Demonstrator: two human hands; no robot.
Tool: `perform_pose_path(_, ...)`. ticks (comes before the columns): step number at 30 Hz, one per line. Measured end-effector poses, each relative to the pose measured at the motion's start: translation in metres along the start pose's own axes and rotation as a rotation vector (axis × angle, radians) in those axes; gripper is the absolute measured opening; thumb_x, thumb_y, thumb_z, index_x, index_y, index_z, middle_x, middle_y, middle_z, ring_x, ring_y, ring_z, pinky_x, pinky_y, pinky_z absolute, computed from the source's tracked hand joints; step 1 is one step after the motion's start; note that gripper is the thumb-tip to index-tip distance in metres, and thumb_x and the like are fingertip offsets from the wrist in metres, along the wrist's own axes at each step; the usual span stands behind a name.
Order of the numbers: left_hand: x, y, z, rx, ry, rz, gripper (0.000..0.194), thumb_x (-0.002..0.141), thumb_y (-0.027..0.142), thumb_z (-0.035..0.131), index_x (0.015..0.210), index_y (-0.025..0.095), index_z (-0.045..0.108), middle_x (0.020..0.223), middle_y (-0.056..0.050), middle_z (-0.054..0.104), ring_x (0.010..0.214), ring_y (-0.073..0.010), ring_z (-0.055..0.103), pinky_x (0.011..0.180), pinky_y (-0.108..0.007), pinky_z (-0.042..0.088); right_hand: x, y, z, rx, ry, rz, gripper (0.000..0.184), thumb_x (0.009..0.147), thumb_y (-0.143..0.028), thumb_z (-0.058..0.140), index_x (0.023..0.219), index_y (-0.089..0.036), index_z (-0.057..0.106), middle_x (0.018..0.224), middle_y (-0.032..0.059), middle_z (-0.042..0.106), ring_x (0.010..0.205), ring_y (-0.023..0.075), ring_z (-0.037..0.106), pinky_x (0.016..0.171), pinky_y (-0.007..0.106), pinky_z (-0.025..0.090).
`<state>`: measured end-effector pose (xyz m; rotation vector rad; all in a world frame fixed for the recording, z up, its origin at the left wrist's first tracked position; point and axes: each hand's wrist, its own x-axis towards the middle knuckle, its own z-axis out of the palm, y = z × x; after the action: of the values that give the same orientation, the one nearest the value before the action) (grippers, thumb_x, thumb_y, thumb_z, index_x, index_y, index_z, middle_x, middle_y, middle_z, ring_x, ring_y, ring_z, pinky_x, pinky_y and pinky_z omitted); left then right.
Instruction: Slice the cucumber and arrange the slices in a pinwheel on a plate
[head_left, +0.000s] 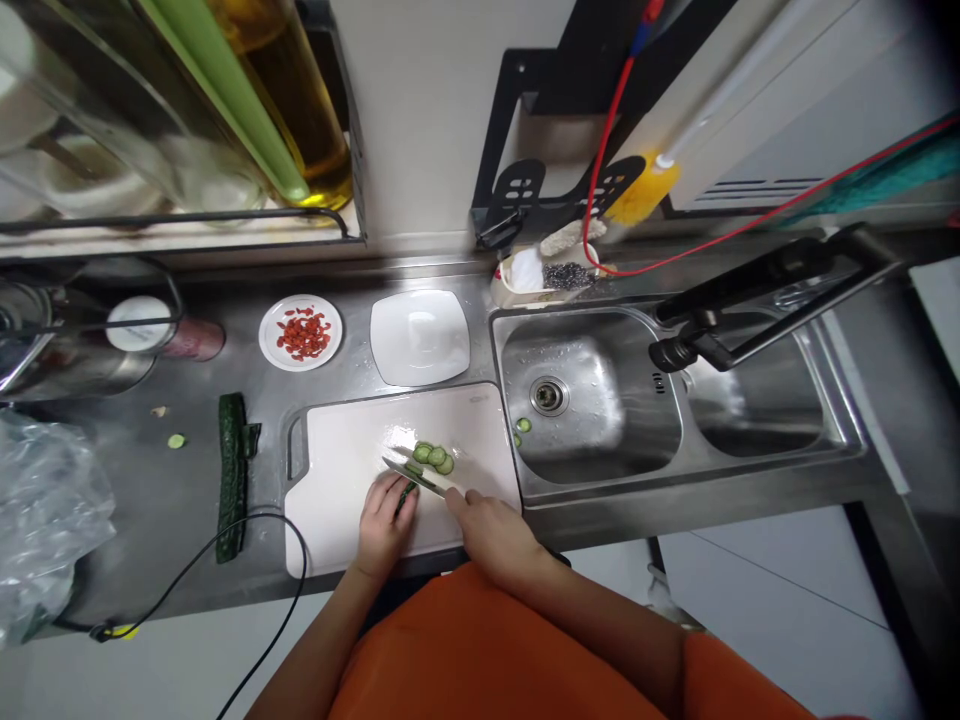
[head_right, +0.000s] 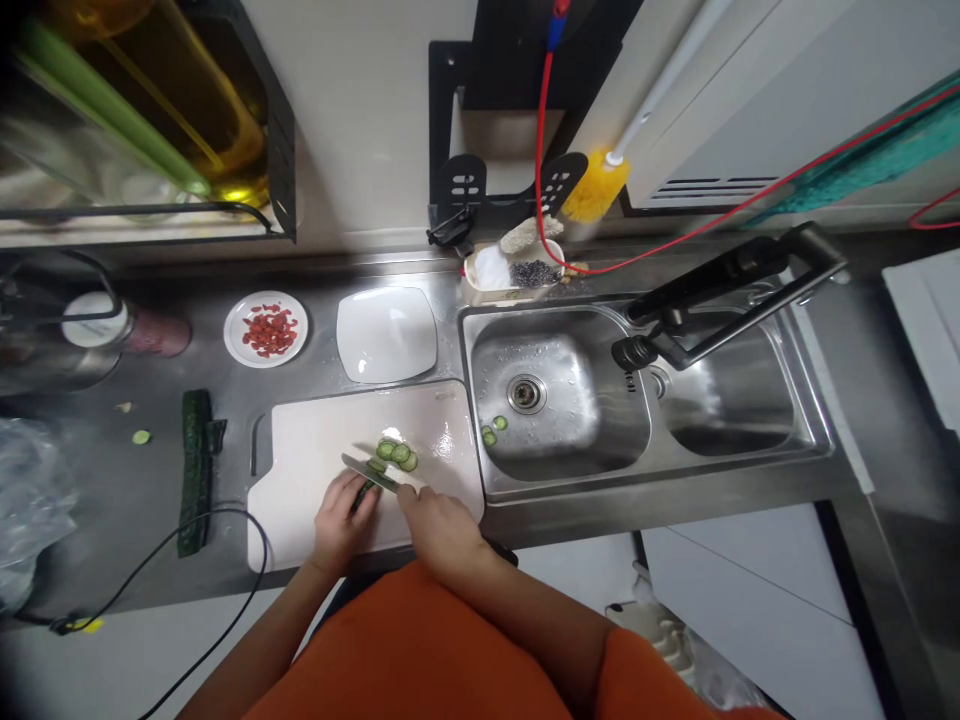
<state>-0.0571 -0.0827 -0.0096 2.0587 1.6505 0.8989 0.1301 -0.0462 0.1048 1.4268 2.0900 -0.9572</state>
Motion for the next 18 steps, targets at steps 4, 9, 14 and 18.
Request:
perform_pose_path(4, -0.0003, -0.0018, 0.0009, -0.002, 0.007, -0.002, 0.02, 0.083, 0.019, 0.056, 0.102, 0.016, 0.061, 0.1, -0.01, 0.062, 0.097, -0.0193, 0.058, 0.09, -0.036, 0.049, 0.0008, -0.0019, -0.001, 0.01, -0.005, 0.012, 0.033, 0.087, -0.008, 0.031, 0.111, -0.02, 0.049, 0.09, 0.0082, 0.063, 0.078, 0.0201, 0.063, 0.063, 0.026, 0.044)
perform_pose_path(9, 0.0004, -0.0023, 0.0009, 0.005, 0.008, 0.018, 0.021, 0.083, 0.018, 0.056, 0.103, 0.016, 0.06, 0.101, -0.01, 0.062, 0.099, -0.0199, 0.057, 0.091, -0.037, 0.049, 0.003, -0.0035, -0.0017, 0.017, -0.031, 0.025, 0.034, 0.087, -0.007, 0.031, 0.112, -0.019, 0.051, 0.091, 0.0087, 0.062, 0.077, 0.021, 0.063, 0.062, 0.027, 0.044)
perform_pose_path(14, 0.0015, -0.0018, 0.0002, 0.002, 0.009, 0.026, 0.021, 0.083, 0.017, 0.055, 0.104, 0.016, 0.06, 0.101, -0.01, 0.062, 0.098, -0.0197, 0.057, 0.09, -0.038, 0.049, 0.0051, -0.0026, 0.0001, 0.035, -0.015, 0.014, 0.035, 0.087, -0.008, 0.029, 0.112, -0.019, 0.051, 0.09, 0.0092, 0.062, 0.077, 0.0207, 0.063, 0.062, 0.027, 0.043)
perform_pose_path(18, 0.0031, -0.0005, -0.0013, -0.01, -0.004, 0.034, 0.022, 0.083, 0.016, 0.055, 0.105, 0.016, 0.059, 0.1, -0.009, 0.062, 0.098, -0.0197, 0.057, 0.09, -0.039, 0.049, 0.0072, -0.0031, -0.0027, 0.041, -0.028, -0.001, 0.036, 0.087, -0.007, 0.028, 0.112, -0.018, 0.051, 0.091, 0.0103, 0.063, 0.079, 0.0223, 0.063, 0.063, 0.029, 0.044)
